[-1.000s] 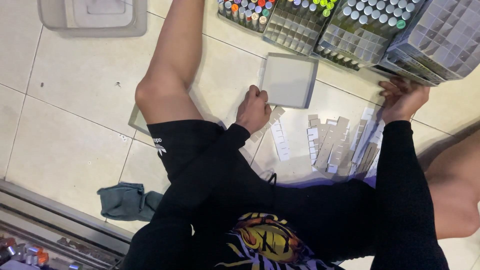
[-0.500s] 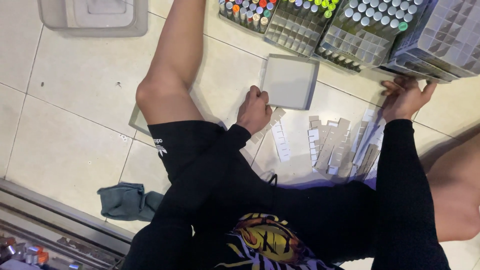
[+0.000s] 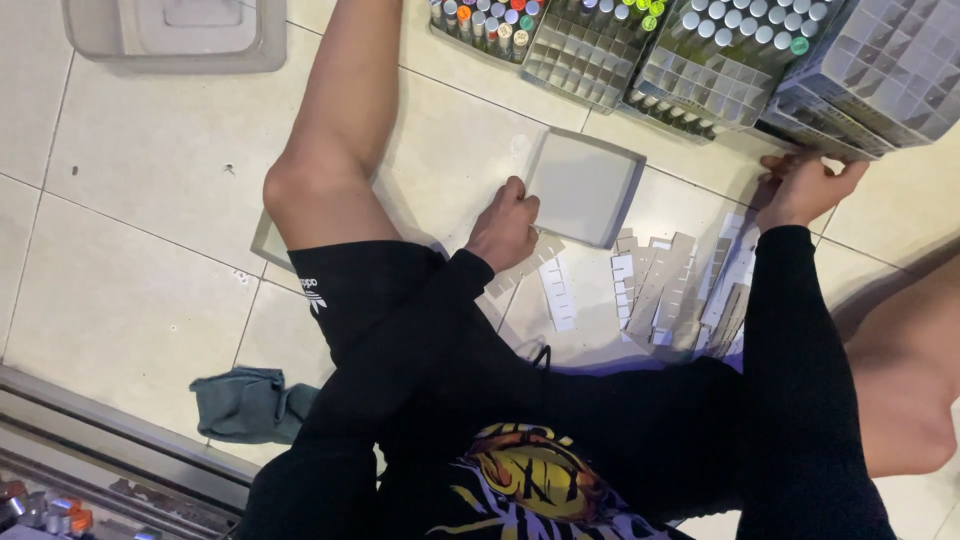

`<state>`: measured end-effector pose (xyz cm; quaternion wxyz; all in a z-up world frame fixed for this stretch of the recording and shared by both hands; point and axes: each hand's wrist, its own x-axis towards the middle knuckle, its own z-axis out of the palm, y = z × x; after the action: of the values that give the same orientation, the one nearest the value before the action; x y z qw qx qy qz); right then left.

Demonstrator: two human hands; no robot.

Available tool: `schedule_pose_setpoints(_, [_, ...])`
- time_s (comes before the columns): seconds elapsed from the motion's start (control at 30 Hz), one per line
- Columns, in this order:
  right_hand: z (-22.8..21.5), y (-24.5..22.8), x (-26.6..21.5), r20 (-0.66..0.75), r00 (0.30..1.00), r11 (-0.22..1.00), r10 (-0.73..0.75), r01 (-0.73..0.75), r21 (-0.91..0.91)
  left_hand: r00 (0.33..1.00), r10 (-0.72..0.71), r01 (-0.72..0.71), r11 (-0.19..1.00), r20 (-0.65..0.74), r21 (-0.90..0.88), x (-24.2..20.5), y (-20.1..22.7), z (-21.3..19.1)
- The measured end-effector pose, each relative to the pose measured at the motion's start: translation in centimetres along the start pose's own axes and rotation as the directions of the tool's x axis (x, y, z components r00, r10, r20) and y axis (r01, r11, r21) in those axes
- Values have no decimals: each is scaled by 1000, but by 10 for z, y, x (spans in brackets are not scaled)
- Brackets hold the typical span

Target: Assembling cardboard grid dividers by slotting notched strips together on the floor.

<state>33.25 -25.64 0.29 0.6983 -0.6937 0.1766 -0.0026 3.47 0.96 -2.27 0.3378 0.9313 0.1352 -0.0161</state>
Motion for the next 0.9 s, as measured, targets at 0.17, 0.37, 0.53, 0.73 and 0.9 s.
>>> schedule_pose_setpoints(0.17, [-8,49,8,-177,944,954,-277,248,-170,991,75,-84,993,115,78,-7,3,-5])
schedule_pose_setpoints(0.37, [-1,47,-26,489,561,353,-669,818,-455,982,186,-179,950,-3,257,-31,39,-25])
schedule_pose_setpoints(0.53, [3,41,-1,616,494,38,-613,798,-602,914,376,-393,915,155,95,-44,43,-19])
schedule_pose_setpoints(0.73, [-29,45,42,639,540,-63,-547,735,-675,917,361,-382,917,169,116,-35,28,-9])
schedule_pose_setpoints(0.9, [-95,51,68,623,554,-107,-552,695,-711,910,358,-390,911,208,136,-31,29,-2])
